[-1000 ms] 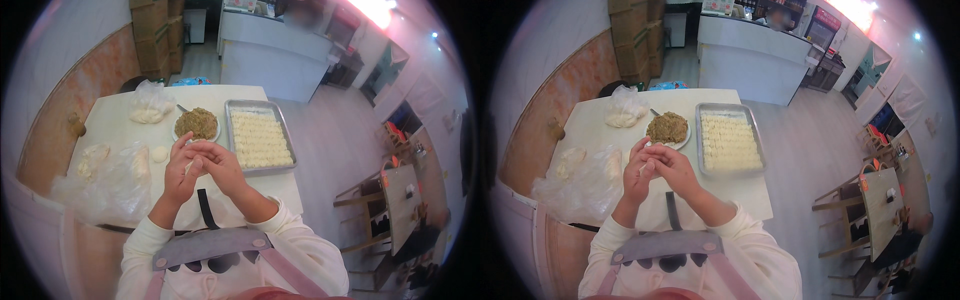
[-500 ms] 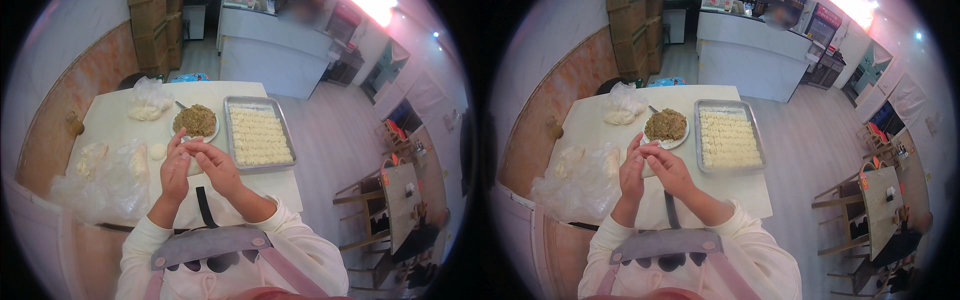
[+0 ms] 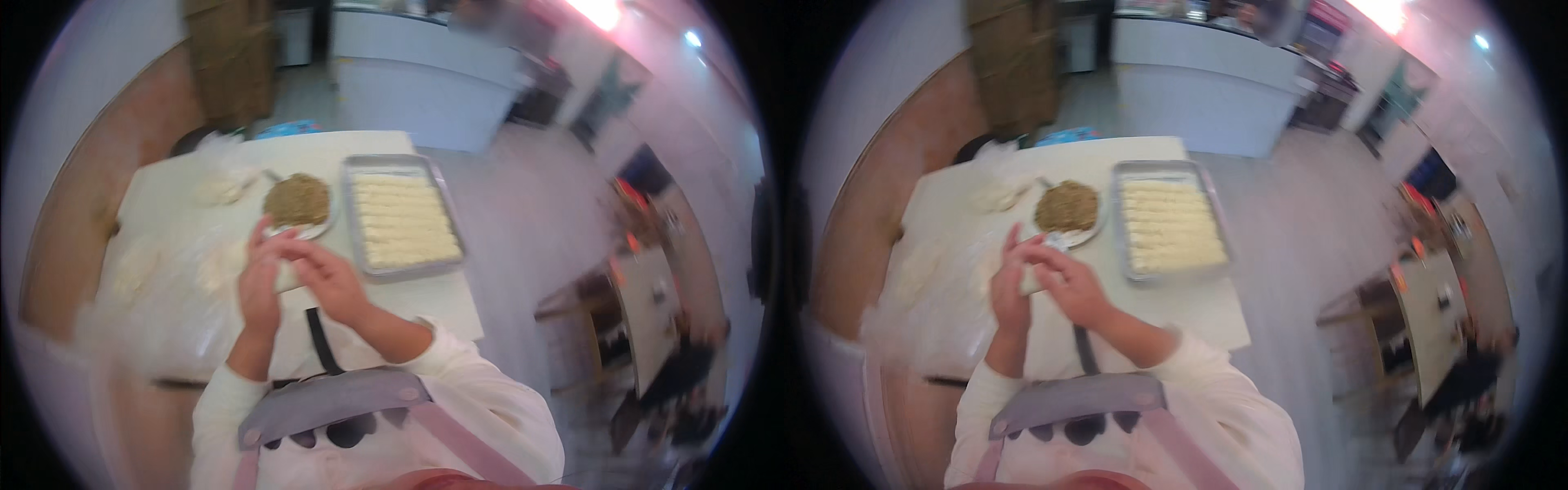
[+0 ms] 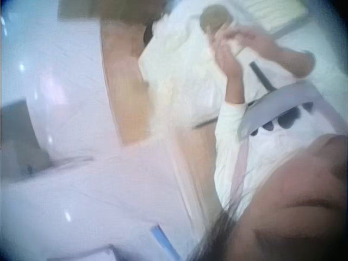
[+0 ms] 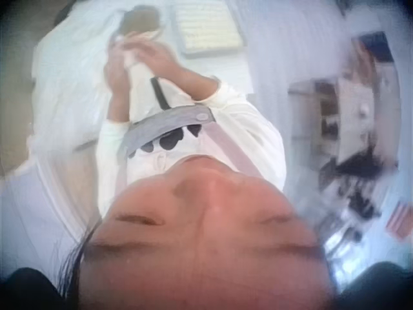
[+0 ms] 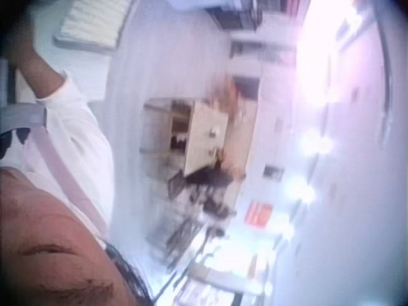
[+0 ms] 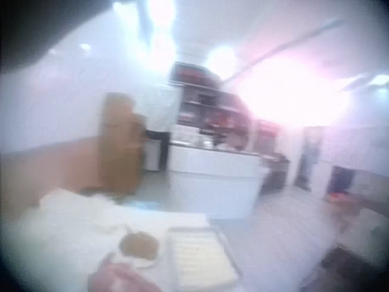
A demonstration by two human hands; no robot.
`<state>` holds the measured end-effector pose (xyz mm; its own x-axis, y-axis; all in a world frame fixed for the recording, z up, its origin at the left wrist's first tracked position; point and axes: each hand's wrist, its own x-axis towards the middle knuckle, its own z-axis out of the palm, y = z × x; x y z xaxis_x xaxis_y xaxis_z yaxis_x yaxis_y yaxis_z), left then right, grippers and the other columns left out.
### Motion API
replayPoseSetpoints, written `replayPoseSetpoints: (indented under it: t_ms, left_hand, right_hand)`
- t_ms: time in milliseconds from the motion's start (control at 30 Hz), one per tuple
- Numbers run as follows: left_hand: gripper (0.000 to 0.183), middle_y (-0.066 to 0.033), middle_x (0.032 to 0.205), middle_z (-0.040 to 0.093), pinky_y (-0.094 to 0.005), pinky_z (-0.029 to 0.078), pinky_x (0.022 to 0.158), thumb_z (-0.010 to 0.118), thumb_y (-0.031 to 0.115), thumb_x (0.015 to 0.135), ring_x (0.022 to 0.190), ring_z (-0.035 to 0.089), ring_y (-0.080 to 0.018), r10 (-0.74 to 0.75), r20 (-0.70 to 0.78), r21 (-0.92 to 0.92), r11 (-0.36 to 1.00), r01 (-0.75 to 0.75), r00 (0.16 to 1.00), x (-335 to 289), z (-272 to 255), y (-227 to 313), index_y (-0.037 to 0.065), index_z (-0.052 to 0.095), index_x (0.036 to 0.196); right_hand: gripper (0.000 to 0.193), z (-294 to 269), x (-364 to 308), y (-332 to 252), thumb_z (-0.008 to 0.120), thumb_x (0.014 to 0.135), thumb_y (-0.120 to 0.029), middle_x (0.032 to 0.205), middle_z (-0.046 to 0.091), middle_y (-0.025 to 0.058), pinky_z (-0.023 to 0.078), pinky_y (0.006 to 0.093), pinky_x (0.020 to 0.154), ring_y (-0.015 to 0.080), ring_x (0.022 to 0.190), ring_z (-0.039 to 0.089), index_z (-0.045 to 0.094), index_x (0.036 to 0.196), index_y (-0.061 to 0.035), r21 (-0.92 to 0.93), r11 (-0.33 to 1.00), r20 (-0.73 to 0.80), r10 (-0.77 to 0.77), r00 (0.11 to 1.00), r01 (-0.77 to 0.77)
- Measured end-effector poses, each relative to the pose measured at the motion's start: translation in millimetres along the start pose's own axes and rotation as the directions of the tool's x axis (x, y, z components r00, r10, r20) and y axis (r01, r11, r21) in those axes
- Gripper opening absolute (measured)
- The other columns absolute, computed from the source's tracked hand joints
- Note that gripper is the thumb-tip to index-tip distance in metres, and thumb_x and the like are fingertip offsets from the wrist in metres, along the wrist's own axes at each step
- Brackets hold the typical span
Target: The person repeatedly scoops filling onto small dough discs, folds and seals them into dumplings, and places them on a metal tray. The process continues with consistent hand motions and placement of finished dumplings in rows.
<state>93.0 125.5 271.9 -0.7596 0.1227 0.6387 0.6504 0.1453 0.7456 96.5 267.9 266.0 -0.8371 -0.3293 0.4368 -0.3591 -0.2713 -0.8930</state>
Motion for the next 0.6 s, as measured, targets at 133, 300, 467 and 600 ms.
replayPoseSetpoints:
  t_ms: [133, 300, 467, 600]
  left_hand:
    - [0.047, -0.0214, 0.122, 0.059, -0.0424, 0.032, 0.109, 0.025, 0.019, 0.098, 0.139, 0.029, -0.0327, -0.227, -0.120, -0.124, 0.969, 0.212, 0.967, -2.1, -1.3, 3.2, -0.010, 0.060, 0.111]
    - [0.048, -0.0229, 0.130, 0.053, -0.0407, 0.033, 0.107, 0.022, 0.017, 0.097, 0.141, 0.026, -0.0312, -0.230, -0.065, -0.279, 0.939, 0.204, 0.971, -0.2, 11.2, 6.8, -0.014, 0.055, 0.115]
    - [0.048, -0.0227, 0.133, 0.051, -0.0398, 0.033, 0.107, 0.022, 0.016, 0.097, 0.140, 0.026, -0.0310, -0.269, -0.061, -0.310, 0.920, 0.238, 0.961, 0.7, 9.5, 7.1, -0.015, 0.053, 0.119]
    - [0.049, -0.0230, 0.132, 0.051, -0.0395, 0.033, 0.107, 0.023, 0.016, 0.096, 0.140, 0.026, -0.0312, -0.293, -0.070, -0.394, 0.886, 0.243, 0.954, -0.1, 5.8, 6.1, -0.015, 0.052, 0.120]
  right_hand:
    - [0.032, 12.9, 5.5, -15.3, 0.052, 0.096, -0.015, 0.119, 0.061, 0.0095, 0.043, 0.0310, 0.096, 0.0184, 0.111, 0.057, 0.056, 0.125, -0.0026, -0.164, 0.978, -0.014, -0.136, 0.991, 0.132]
    - [0.026, 7.6, -1.3, -17.5, 0.053, 0.094, -0.013, 0.109, 0.065, 0.0105, 0.047, 0.0314, 0.089, 0.0195, 0.102, 0.061, 0.060, 0.116, -0.0021, -0.136, 0.964, -0.111, -0.242, 0.964, 0.227]
    - [0.025, 7.8, -1.6, -17.2, 0.050, 0.096, -0.015, 0.111, 0.064, 0.0094, 0.045, 0.0303, 0.090, 0.0185, 0.104, 0.059, 0.058, 0.116, -0.0028, -0.120, 0.976, -0.083, -0.195, 0.977, 0.184]
    - [0.026, 11.0, -0.7, -12.9, 0.051, 0.096, -0.017, 0.109, 0.063, 0.0099, 0.044, 0.0313, 0.091, 0.0195, 0.103, 0.059, 0.058, 0.116, -0.0030, -0.101, 0.975, -0.106, -0.209, 0.972, 0.198]
